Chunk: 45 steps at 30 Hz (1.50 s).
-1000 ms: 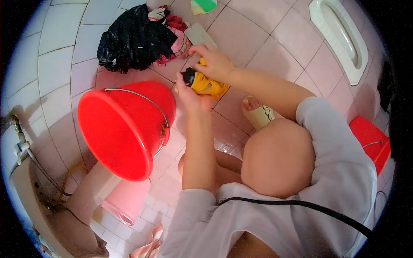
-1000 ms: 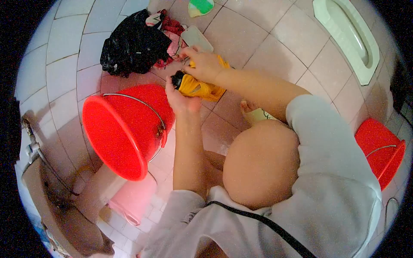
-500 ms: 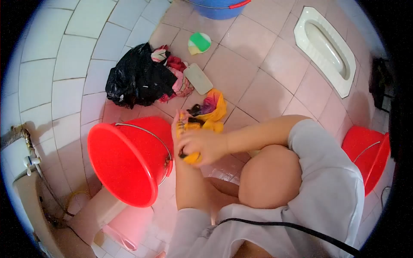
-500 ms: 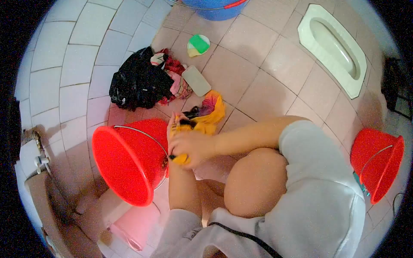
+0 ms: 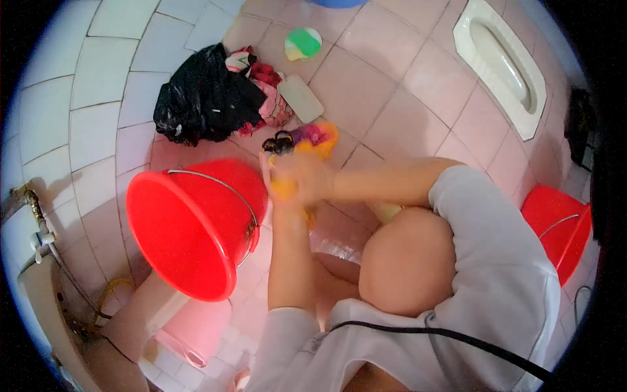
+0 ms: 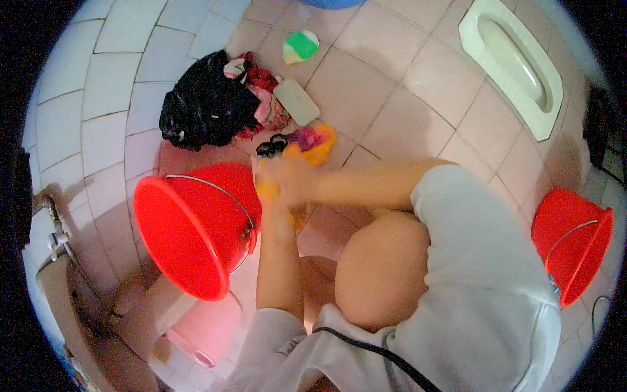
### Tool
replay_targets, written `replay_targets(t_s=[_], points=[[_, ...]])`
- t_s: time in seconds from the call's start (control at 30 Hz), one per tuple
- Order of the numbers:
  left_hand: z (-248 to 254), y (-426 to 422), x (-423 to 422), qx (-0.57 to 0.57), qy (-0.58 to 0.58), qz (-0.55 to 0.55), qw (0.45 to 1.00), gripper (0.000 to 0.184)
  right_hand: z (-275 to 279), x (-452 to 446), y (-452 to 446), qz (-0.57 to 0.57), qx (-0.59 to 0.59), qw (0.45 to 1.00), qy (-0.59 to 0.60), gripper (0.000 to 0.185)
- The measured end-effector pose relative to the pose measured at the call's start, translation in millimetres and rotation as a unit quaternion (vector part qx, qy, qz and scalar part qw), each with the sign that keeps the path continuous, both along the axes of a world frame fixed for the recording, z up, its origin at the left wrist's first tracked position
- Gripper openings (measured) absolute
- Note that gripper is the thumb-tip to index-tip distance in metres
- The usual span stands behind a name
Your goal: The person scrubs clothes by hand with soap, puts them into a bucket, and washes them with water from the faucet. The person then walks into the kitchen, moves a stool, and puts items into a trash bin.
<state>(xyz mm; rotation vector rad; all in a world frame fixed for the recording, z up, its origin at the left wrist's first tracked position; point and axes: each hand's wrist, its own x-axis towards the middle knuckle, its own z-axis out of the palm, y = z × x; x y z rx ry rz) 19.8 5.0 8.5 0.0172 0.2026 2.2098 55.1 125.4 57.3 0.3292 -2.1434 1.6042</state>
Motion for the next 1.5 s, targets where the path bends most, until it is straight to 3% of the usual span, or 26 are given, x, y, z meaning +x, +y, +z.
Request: replay_targets(t_s=[0.03,0.1,0.23,0.27,0.3,0.37,0.4,0.43,0.6,0.67,0.7,0.73,0.77,0.8,0.87,0.93,1.07,1.13,1.23,1.3,1.33,1.37,1.4,1.43,1.47,1.5], points=[[6.3,9.4,3.9,-0.005,-0.007,0.000,1.000,0.040,-16.0,-15.9,10.1,-0.027,-0.013,0.996,-0.085,0.030],[32.3,45.6,7.1,-0.370,-0.141,0.162,0.904,0.036,-32.8,-32.5,22.6,-0.113,0.002,0.987,-0.116,0.029],[18.9,40.7,3.2,-0.435,-0.133,0.182,0.872,0.039,-5.2,-6.0,15.0,-0.035,-0.015,0.995,-0.094,0.027],[-4.2,24.6,0.2,-0.185,-0.083,0.121,0.972,0.038,5.6,5.2,7.3,-0.031,-0.015,0.995,-0.096,0.027],[-7.6,18.0,-3.2,0.080,-0.023,0.052,0.995,0.037,16.9,16.0,-1.2,0.037,0.005,0.999,-0.033,0.028],[-16.9,8.3,-5.3,0.041,-0.003,0.022,0.999,0.037,-6.6,9.4,-4.7,0.072,0.020,0.996,0.041,0.029],[-15.6,2.2,-1.2,-0.001,0.009,-0.013,1.000,0.038,-10.4,-2.7,4.2,0.010,0.001,0.998,-0.062,0.030],[32.7,27.8,11.7,-0.344,-0.108,0.108,0.926,0.040,-15.7,-16.0,14.6,-0.050,-0.014,0.985,-0.163,0.031],[49.8,52.8,2.7,-0.371,-0.176,0.143,0.900,0.040,-2.6,-17.1,30.8,-0.091,0.004,0.982,-0.163,0.032],[0.6,18.0,-6.0,0.033,0.020,-0.027,0.999,0.041,14.7,0.9,16.7,-0.069,0.016,0.987,-0.141,0.031],[-50.8,6.8,-19.8,0.120,0.079,-0.011,0.990,0.043,17.8,7.5,9.3,-0.010,0.007,0.999,-0.048,0.031],[-14.0,20.6,-17.0,0.120,0.083,-0.011,0.989,0.043,15.7,9.5,5.5,0.049,-0.003,0.998,0.047,0.031],[26.1,31.3,-5.3,-0.126,-0.043,0.043,0.990,0.044,-2.1,-0.9,11.7,0.001,0.040,0.998,-0.053,0.029],[65.1,46.0,1.9,-0.365,-0.166,0.092,0.911,0.045,-10.9,-13.2,24.2,-0.045,0.018,0.983,-0.178,0.029],[73.9,58.2,4.0,-0.379,-0.234,0.114,0.888,0.045,-24.5,-24.3,42.9,-0.087,-0.002,0.950,-0.299,0.031],[74.3,64.4,8.3,-0.416,-0.135,0.179,0.881,0.045,-42.9,-22.2,53.3,-0.006,0.020,0.923,-0.384,0.043],[74.1,65.9,19.1,-0.508,-0.046,0.279,0.813,0.051,-77.7,-22.1,49.0,-0.048,0.089,0.968,-0.228,0.044],[51.7,49.7,17.8,-0.520,0.044,0.291,0.802,0.055,-61.8,-20.2,34.1,0.125,-0.237,0.919,-0.288,0.043],[56.2,49.2,3.1,-0.432,-0.014,0.279,0.858,0.056,-11.7,-3.1,37.2,0.114,-0.022,0.935,-0.335,0.038],[39.2,33.3,-15.9,-0.413,-0.130,0.210,0.877,0.058,-3.7,1.3,39.5,0.102,0.149,0.966,-0.187,0.024],[14.0,12.1,-25.1,-0.402,-0.149,0.157,0.890,0.058,3.7,2.9,35.7,0.104,0.147,0.965,-0.190,0.024],[7.8,3.7,-31.3,-0.404,-0.151,0.158,0.889,0.058,16.4,3.7,29.1,0.088,0.086,0.991,-0.044,0.023],[4.1,-1.7,-36.6,-0.201,-0.318,0.052,0.925,0.054,25.8,5.9,22.5,0.068,0.023,0.992,0.105,0.023],[-0.8,-4.2,-39.5,0.019,-0.456,-0.060,0.888,0.051,28.6,10.7,15.5,0.068,0.023,0.992,0.107,0.023],[-7.7,-3.6,-36.2,0.018,-0.455,-0.062,0.888,0.051,27.9,17.1,7.6,0.159,-0.007,0.984,0.083,0.022],[-18.8,-3.7,-27.9,-0.028,-0.247,-0.104,0.963,0.044,24.5,22.1,2.0,0.249,-0.039,0.966,0.057,0.021]])
